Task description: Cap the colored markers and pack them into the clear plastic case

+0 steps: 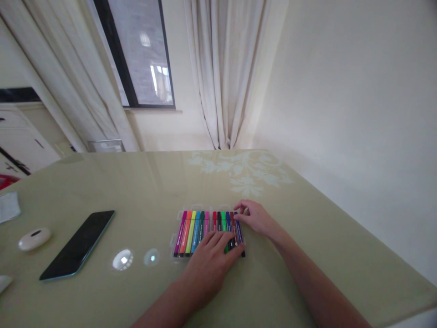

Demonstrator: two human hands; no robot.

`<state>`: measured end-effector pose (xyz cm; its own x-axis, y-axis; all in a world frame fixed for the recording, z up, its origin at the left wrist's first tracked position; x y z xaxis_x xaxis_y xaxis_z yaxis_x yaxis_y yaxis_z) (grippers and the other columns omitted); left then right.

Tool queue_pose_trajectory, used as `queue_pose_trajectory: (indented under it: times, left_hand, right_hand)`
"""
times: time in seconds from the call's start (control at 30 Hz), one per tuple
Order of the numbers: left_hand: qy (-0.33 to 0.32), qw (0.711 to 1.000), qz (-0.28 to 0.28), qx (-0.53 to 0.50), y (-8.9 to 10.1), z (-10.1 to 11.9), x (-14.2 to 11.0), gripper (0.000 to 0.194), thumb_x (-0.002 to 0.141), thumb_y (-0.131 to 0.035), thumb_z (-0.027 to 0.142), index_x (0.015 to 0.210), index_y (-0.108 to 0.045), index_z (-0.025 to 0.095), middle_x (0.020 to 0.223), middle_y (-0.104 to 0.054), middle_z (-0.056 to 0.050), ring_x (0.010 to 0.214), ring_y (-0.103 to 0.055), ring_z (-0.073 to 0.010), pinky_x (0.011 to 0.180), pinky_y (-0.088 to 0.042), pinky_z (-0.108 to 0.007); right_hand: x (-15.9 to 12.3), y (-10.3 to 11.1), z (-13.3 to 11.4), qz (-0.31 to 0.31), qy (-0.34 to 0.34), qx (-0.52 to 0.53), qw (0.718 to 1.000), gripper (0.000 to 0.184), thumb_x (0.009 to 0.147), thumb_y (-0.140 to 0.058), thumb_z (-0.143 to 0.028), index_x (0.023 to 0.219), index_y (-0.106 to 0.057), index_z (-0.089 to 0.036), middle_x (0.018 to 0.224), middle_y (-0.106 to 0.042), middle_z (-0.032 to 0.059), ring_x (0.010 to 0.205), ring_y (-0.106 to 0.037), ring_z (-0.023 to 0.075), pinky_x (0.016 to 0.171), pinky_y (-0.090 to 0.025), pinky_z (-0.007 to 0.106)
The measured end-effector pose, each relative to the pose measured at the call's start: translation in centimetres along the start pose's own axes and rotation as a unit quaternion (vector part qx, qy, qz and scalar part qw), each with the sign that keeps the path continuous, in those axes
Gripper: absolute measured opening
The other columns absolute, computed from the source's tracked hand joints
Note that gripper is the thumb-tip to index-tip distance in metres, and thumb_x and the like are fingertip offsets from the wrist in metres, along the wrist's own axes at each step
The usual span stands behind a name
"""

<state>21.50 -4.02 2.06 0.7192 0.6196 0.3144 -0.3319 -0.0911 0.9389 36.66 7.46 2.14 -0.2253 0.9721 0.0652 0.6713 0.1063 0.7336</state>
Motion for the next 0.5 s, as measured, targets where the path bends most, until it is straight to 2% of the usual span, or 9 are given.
queue_pose_trajectory:
  times: [0.2, 0.3, 0.4, 0.43, 0.5]
  left_hand:
    - [0.009, 1.000, 0.025, -0.003, -0.3, -2.3, 0.3, 0.046, 0.099, -0.054, 0.011, 0.139, -0.060, 0.033, 0.145, -0.061, -0.005, 0.130, -0.058, -0.0243, 0.112, -0.045, -0.045]
    - [0.042, 0.997, 0.056, -0.029, 1.0, -4.5, 0.3, 0.038, 0.103, -0.052, 0.020, 0.138, -0.062, 0.030, 0.141, -0.065, -0.005, 0.128, -0.060, -0.0223, 0.111, -0.046, -0.042]
    - [0.189, 0.976, 0.111, -0.006, 3.6, -9.0, -0.8, 0.035, 0.107, -0.042, 0.029, 0.134, -0.064, 0.025, 0.133, -0.068, -0.008, 0.122, -0.062, -0.0240, 0.107, -0.048, -0.043]
    - [0.251, 0.959, 0.132, 0.020, 4.6, -10.7, -1.6, 0.035, 0.107, -0.040, 0.028, 0.131, -0.065, 0.023, 0.131, -0.069, -0.010, 0.120, -0.062, -0.0255, 0.105, -0.049, -0.043]
    - [0.353, 0.923, 0.130, 0.086, 5.8, -13.4, -3.2, 0.038, 0.106, -0.040, 0.032, 0.129, -0.065, 0.016, 0.130, -0.067, -0.015, 0.118, -0.061, -0.0312, 0.101, -0.049, -0.048]
  right_hand:
    - [0.6, 0.4, 1.3, 0.055, -0.007, -0.024, 0.998, 0.021, 0.090, -0.071, -0.027, 0.110, -0.072, -0.020, 0.105, -0.067, 0.0071, 0.080, -0.064, 0.0172, 0.081, -0.051, 0.033]
    - [0.8, 0.6, 1.5, 0.064, -0.011, -0.033, 0.997, 0.022, 0.093, -0.066, -0.028, 0.113, -0.071, -0.020, 0.110, -0.067, 0.0087, 0.084, -0.065, 0.0182, 0.083, -0.051, 0.034]
    - [0.7, 0.7, 1.6, 0.059, -0.020, -0.025, 0.998, 0.023, 0.095, -0.063, -0.030, 0.115, -0.069, -0.020, 0.111, -0.070, 0.0088, 0.084, -0.066, 0.0189, 0.081, -0.052, 0.034]
    - [0.7, 0.7, 1.6, 0.058, -0.022, -0.021, 0.998, 0.024, 0.095, -0.063, -0.031, 0.116, -0.069, -0.020, 0.111, -0.070, 0.0088, 0.085, -0.066, 0.0191, 0.080, -0.052, 0.033]
    - [0.6, 0.7, 1.6, 0.056, -0.023, -0.016, 0.998, 0.026, 0.095, -0.064, -0.034, 0.117, -0.068, -0.020, 0.111, -0.072, 0.0091, 0.085, -0.067, 0.0196, 0.080, -0.052, 0.034]
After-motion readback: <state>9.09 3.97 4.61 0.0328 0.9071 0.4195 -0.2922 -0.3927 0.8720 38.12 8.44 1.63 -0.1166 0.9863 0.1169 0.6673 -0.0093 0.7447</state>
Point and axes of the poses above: each hand's wrist, its own x-axis towards the middle knuckle, its own y-axis out of the back of the hand, z = x × y, the point moved 8 cm from there along x, towards the middle knuckle
